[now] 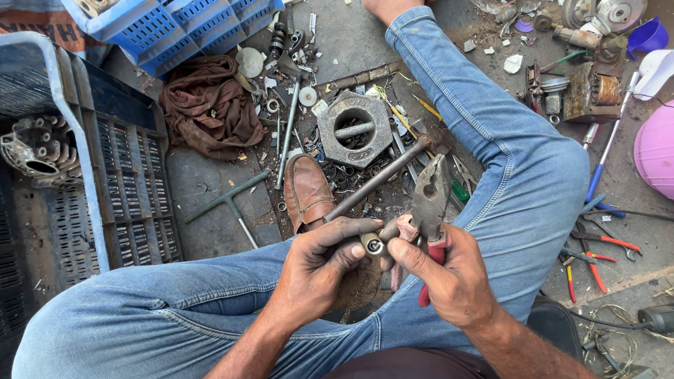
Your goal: The person sits on the floor and uses a hammer and pliers to work on a metal component placed on a metal plate. They repeatedly strike the component with the hammer and use pliers to adjust or remove parts of the metal piece.
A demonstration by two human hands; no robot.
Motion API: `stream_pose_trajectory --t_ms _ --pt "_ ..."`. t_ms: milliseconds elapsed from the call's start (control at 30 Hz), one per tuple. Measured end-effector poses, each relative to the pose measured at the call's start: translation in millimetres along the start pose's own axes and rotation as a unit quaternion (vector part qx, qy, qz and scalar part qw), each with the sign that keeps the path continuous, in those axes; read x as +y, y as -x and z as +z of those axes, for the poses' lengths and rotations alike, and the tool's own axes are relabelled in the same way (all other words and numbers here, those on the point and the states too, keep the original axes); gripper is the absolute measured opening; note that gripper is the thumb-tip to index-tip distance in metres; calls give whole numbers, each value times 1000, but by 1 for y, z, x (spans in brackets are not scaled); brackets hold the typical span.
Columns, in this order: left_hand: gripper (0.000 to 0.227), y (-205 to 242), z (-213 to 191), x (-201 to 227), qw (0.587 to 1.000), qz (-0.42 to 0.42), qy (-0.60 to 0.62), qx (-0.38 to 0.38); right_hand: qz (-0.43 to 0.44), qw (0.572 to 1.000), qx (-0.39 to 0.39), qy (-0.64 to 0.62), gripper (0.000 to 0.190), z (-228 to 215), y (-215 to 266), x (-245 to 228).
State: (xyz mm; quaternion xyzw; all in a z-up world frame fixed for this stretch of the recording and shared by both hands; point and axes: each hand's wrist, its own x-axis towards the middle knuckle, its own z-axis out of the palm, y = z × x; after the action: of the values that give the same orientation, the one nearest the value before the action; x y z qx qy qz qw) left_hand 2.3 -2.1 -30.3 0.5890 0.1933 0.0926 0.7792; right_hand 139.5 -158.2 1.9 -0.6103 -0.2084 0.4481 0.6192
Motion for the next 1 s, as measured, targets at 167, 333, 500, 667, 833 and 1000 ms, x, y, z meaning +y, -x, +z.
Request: stream_pose_trajectory --t_ms 167,333,500,667,833,1000 --pt "28 1 0 -5 998 -26 52 -2 9 1000 0 -19 28 2 -2 -2" --pt "27 0 -1 -12 994 -23 104 5 14 999 12 -33 32 -4 -8 7" --pt "30 -1 -2 -11 979 -137 141 49 60 995 74 39 30 -27 -53 50" --pt "34 -3 -2 -2 979 -117 162 51 206 928 147 273 31 -55 -107 120" --pt "44 -4 -3 10 976 -144 152 59 262 920 231 180 53 -73 -125 177" --pt "43 -4 -2 12 972 -149 171 67 253 902 294 188 60 -91 -129 208"
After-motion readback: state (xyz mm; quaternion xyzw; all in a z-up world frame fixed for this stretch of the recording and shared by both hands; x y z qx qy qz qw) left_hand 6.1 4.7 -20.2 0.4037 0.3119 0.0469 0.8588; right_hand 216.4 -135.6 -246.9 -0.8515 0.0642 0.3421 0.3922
